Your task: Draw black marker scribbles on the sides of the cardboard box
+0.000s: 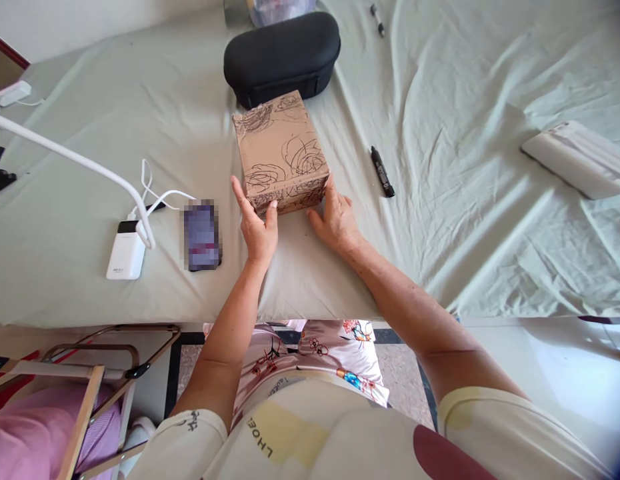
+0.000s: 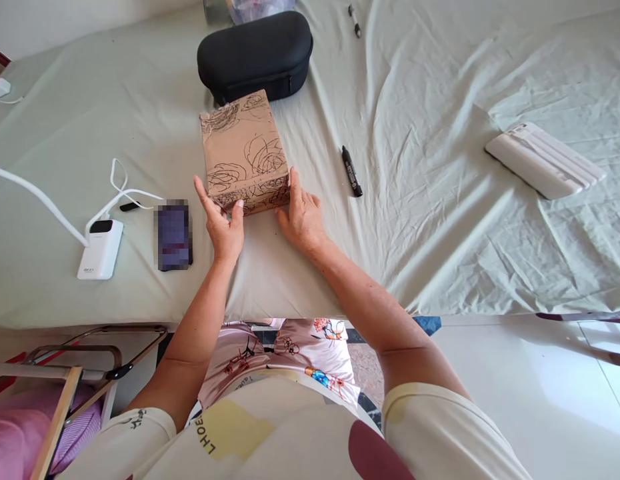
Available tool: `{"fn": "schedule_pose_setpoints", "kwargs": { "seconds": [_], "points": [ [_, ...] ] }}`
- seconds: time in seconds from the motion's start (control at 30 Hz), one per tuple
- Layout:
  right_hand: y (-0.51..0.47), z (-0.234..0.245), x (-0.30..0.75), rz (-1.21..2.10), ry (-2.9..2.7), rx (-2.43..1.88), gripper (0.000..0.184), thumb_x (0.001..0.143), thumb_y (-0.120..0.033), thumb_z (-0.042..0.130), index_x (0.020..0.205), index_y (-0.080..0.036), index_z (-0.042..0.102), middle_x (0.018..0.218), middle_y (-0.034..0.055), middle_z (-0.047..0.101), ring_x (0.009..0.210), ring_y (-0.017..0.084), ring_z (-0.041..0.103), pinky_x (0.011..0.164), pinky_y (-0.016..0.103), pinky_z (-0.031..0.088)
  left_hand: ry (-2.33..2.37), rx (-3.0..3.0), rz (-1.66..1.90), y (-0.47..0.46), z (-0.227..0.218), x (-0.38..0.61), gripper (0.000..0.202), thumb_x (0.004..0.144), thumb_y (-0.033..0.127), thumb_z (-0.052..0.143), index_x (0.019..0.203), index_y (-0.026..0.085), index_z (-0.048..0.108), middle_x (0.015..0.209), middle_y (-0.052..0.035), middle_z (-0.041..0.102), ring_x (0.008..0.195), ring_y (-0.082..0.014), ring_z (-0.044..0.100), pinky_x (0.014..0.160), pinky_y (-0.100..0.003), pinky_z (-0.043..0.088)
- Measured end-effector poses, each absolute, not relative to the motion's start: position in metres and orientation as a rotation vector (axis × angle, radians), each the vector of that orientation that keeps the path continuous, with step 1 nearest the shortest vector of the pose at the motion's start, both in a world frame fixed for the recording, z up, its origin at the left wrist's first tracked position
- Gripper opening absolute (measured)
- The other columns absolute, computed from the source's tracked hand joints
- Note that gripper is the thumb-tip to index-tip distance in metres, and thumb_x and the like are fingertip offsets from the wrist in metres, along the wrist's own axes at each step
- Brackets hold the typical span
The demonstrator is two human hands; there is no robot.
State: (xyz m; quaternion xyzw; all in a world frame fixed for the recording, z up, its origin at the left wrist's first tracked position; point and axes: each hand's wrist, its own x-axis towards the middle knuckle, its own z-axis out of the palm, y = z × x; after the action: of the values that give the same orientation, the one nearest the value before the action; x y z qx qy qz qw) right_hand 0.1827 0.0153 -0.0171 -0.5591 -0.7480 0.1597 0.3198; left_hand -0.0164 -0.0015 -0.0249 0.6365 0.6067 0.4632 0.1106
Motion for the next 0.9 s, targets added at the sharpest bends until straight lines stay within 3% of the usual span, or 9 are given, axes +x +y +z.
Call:
{"fn": "schedule_pose_setpoints", "kwargs": {
  "seconds": [0.07, 0.13, 0.3, 0.47, 0.53, 0.6, 0.77, 0.9],
  "points": [
    [0.013, -0.016, 0.18, 0.387, -2.001, -1.614, 0.089, 0.092, -0.037, 0.055, 0.17, -0.011, 0.02, 0.163, 0.0245, 0.051, 0.155, 0.042, 0.044, 0.124, 0.072, 0.034, 1.881, 1.774, 1.331, 0.0, -0.027, -0.016, 0.069, 0.108, 0.051, 0.051, 0.164, 0.018, 0.032, 0.163, -0.0212, 0.055, 0.15, -0.0266, 0.057, 0.125, -0.041, 0.047],
    [0.012, -0.017, 0.179, 0.375, -2.04, -1.713, 0.086, 0.093, -0.042, 0.056, 0.168, -0.011, 0.027, 0.169, 0.0255, 0.043, 0.16, 0.046, 0.033, 0.125, 0.078, 0.025, 1.998, 1.718, 1.268, 0.001, -0.026, -0.015, 0.062, 0.103, 0.047, 0.06, 0.152, 0.012, 0.046, 0.151, -0.0261, 0.064, 0.143, -0.0326, 0.063, 0.124, -0.048, 0.047],
    [0.013, -0.019, 0.182, 0.407, -2.096, -1.698, 0.073, 0.097, -0.049, 0.056, 0.158, -0.011, 0.045, 0.17, 0.026, 0.04, 0.16, 0.046, 0.03, 0.126, 0.077, 0.022, 2.212, 1.706, 1.031, 0.001, -0.025, -0.014, 0.051, 0.092, 0.027, 0.071, 0.136, 0.006, 0.055, 0.146, -0.0327, 0.064, 0.149, -0.0402, 0.056, 0.129, -0.06, 0.036],
    [0.015, -0.018, 0.184, 0.388, -2.064, -1.661, 0.06, 0.095, -0.047, 0.06, 0.144, -0.012, 0.057, 0.162, 0.0252, 0.051, 0.155, 0.044, 0.039, 0.125, 0.071, 0.026, 2.186, 1.742, 1.065, 0.003, -0.027, -0.02, 0.039, 0.093, 0.03, 0.069, 0.127, 0.014, 0.058, 0.132, -0.0235, 0.073, 0.136, -0.0365, 0.066, 0.124, -0.057, 0.044],
    [0.016, -0.018, 0.184, 0.366, -2.018, -1.655, 0.053, 0.094, -0.046, 0.062, 0.134, -0.012, 0.062, 0.154, 0.0255, 0.058, 0.148, 0.043, 0.046, 0.123, 0.067, 0.032, 2.105, 1.761, 1.175, 0.002, -0.027, -0.021, 0.039, 0.097, 0.036, 0.065, 0.129, 0.016, 0.057, 0.13, -0.0214, 0.074, 0.13, -0.0337, 0.069, 0.119, -0.052, 0.049],
    [0.017, -0.019, 0.184, 0.353, -1.968, -1.622, 0.044, 0.093, -0.047, 0.063, 0.123, -0.015, 0.067, 0.143, 0.023, 0.066, 0.138, 0.04, 0.054, 0.119, 0.062, 0.038, 1.981, 1.787, 1.329, 0.001, -0.024, -0.021, 0.048, 0.101, 0.045, 0.058, 0.138, 0.015, 0.053, 0.141, -0.0228, 0.069, 0.135, -0.0311, 0.066, 0.117, -0.046, 0.054],
    [0.014, -0.015, 0.18, 0.397, -1.989, -1.51, 0.034, 0.103, -0.046, 0.052, 0.104, -0.021, 0.076, 0.123, 0.0131, 0.075, 0.124, 0.032, 0.062, 0.115, 0.05, 0.042, 1.678, 1.764, 1.596, -0.002, -0.016, -0.014, 0.075, 0.106, 0.068, 0.042, 0.163, 0.023, 0.023, 0.168, -0.0214, 0.044, 0.155, -0.0245, 0.051, 0.11, -0.033, 0.06],
    [0.013, -0.013, 0.177, 0.417, -2.033, -1.455, 0.04, 0.106, -0.05, 0.049, 0.106, -0.023, 0.079, 0.118, 0.0105, 0.076, 0.122, 0.03, 0.064, 0.115, 0.05, 0.043, 1.708, 1.744, 1.582, -0.004, -0.011, -0.011, 0.085, 0.106, 0.073, 0.038, 0.168, 0.027, 0.004, 0.165, -0.0204, 0.048, 0.144, -0.023, 0.063, 0.1, -0.03, 0.065]
  ]
}}
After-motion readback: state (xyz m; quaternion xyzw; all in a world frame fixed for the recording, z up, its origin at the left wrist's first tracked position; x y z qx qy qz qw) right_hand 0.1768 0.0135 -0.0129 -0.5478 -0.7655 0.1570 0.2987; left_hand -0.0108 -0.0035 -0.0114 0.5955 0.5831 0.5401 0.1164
